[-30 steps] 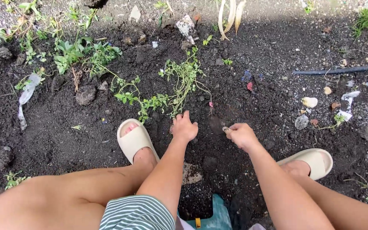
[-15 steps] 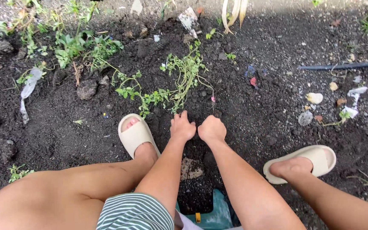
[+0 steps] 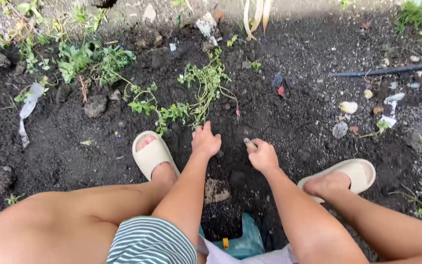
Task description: Digging up and pulling weeds or plants from the soil in a garden.
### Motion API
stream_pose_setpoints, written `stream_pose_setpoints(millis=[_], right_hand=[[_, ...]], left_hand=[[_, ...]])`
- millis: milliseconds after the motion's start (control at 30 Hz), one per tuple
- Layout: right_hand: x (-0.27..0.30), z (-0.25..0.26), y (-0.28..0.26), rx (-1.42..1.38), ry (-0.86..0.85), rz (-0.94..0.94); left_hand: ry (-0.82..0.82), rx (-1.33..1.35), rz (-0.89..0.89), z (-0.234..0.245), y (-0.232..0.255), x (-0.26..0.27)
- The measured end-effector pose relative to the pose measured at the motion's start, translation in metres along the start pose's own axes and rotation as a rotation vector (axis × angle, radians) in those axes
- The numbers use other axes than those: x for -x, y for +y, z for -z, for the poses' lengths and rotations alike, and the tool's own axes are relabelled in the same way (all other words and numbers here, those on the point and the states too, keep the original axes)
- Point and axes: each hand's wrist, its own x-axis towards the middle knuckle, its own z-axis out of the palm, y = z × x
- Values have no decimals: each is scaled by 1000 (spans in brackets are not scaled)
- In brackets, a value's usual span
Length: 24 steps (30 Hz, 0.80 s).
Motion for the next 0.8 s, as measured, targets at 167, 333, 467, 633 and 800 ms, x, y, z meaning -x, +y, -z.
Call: stream_pose_setpoints(millis=[167,333,467,633,800], right_hand=[[15,-12,28,-72,34,46],[16,-14,-12,113,-2,-31],[-29,-22,-55,279,-24,-12],[-7,-49,-17,255,-8,18],[-16,-46,19,260,-32,112]], left_hand=[[-35,24,56,14,4,6],[-41,39,89,9,-8,4],[-45,48,95,7,0,-5],[-34,26,57,-6,1,-8],[-27,16,43,-14,-9,-17]])
